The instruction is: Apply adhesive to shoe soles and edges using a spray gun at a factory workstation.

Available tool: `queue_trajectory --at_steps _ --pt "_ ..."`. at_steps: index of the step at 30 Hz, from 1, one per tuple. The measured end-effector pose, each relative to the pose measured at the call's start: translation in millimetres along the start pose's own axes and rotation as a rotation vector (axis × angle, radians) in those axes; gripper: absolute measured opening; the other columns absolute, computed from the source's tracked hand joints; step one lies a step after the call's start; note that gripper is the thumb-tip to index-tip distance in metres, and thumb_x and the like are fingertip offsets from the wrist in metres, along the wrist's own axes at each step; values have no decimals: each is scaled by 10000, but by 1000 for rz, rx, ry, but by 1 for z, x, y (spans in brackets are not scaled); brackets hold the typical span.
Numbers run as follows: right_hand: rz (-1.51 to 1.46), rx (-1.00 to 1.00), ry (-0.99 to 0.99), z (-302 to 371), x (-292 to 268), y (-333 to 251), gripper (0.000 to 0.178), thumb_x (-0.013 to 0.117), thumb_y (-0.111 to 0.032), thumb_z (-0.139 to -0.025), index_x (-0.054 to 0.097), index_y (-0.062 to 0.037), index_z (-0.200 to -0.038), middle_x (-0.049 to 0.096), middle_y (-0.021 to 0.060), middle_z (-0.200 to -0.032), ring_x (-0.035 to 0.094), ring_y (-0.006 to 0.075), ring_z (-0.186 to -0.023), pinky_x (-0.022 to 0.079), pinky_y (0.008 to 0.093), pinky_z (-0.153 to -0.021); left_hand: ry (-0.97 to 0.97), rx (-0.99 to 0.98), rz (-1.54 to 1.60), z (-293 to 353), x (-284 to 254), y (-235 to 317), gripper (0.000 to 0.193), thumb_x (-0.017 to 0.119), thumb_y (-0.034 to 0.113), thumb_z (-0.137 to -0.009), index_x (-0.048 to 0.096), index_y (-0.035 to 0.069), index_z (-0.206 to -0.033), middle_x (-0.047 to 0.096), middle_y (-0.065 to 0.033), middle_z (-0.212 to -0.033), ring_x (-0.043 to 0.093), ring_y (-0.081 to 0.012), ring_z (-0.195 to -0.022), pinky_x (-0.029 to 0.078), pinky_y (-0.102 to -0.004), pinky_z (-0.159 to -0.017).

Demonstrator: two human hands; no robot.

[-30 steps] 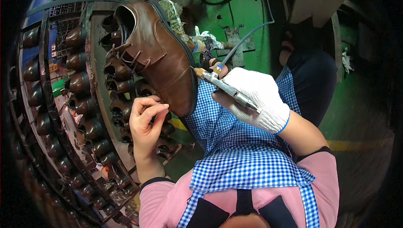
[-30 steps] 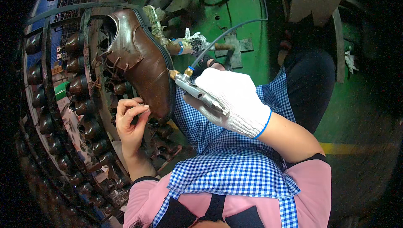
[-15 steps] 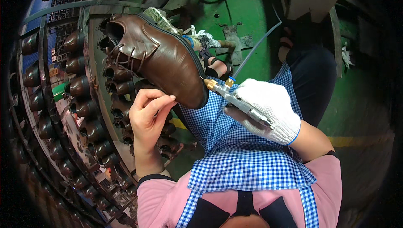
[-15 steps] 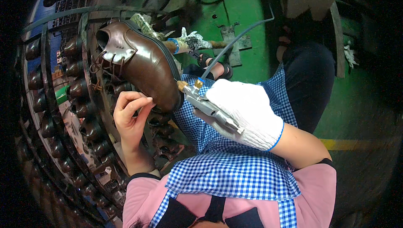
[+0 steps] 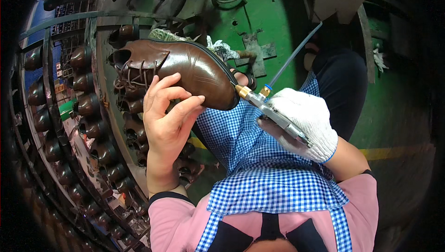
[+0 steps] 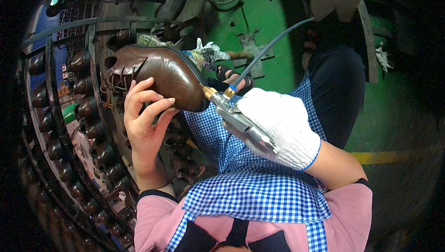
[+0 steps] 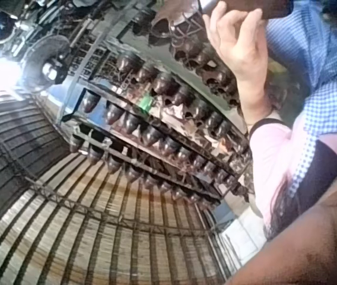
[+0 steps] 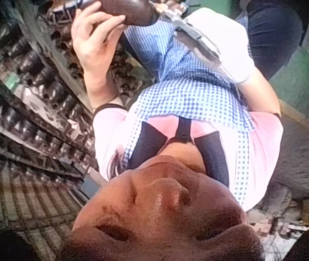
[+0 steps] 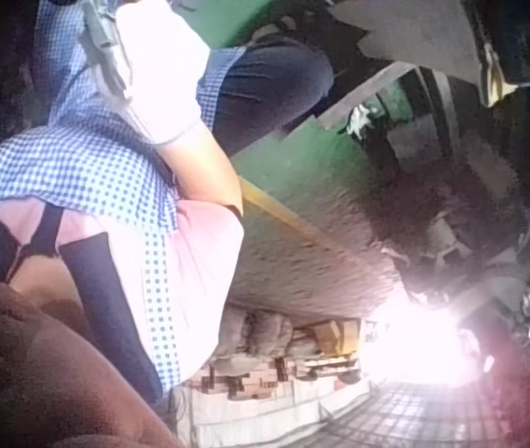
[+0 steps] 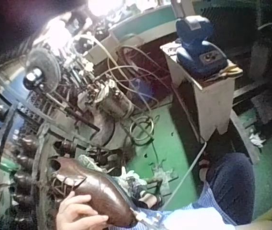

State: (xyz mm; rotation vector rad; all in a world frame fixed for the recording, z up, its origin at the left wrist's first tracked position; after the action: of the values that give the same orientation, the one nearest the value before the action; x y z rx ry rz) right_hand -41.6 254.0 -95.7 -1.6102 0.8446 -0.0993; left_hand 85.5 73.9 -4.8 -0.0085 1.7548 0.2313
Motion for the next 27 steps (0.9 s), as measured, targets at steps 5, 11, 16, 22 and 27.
queue_trajectory --at_steps 5,11,16,22,27 --pt "65 28 -12 0 -6 2 183 813 -163 -750 687 -91 -862 631 62 -717 649 252 -634 521 317 -561 -63 -66 30 -13 5 2 420 820 63 -692 708 146 -1088 641 -56 -1116 584 -333 -1231 395 -561 -1088" --pt "116 -3 63 -3 -8 10 186 790 -225 -790 697 -96 -886 628 60 -725 643 248 -605 514 325 -541 -158 -40 -77 -33 6 5 488 766 146 -790 645 101 -1260 597 -123 -1338 546 -339 -1278 380 -520 -1112" --pt "167 -25 140 -14 -14 13 162 770 -238 -827 720 -96 -888 639 68 -741 658 250 -609 522 318 -539 -152 -17 -154 -48 13 0 565 762 126 -798 576 62 -1328 563 -149 -1364 557 -365 -1234 427 -477 -1066" --pt "138 -23 243 -37 -10 20 156 749 -229 -848 724 -86 -906 642 85 -753 665 252 -623 534 332 -563 -103 -36 -259 -74 19 -5 494 701 246 -887 562 75 -1329 603 -132 -1187 616 -331 -1039 526 -409 -854" --pt "72 -47 360 -66 1 30 199 756 -255 -847 710 -73 -913 635 88 -753 651 252 -610 526 332 -557 -112 -49 -409 -94 24 -23 463 673 304 -914 578 70 -1302 618 -119 -1124 631 -302 -980 536 -398 -805"
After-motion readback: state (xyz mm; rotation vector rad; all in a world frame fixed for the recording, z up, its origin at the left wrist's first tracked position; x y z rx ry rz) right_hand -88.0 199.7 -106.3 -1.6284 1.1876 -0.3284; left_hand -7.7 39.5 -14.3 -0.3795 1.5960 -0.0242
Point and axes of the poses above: each hand's wrist, its own z-axis away from the middle knuckle, its own x-axis out of the palm, y = z × x, the point moved 4 cm from there along -z, towards the middle knuckle
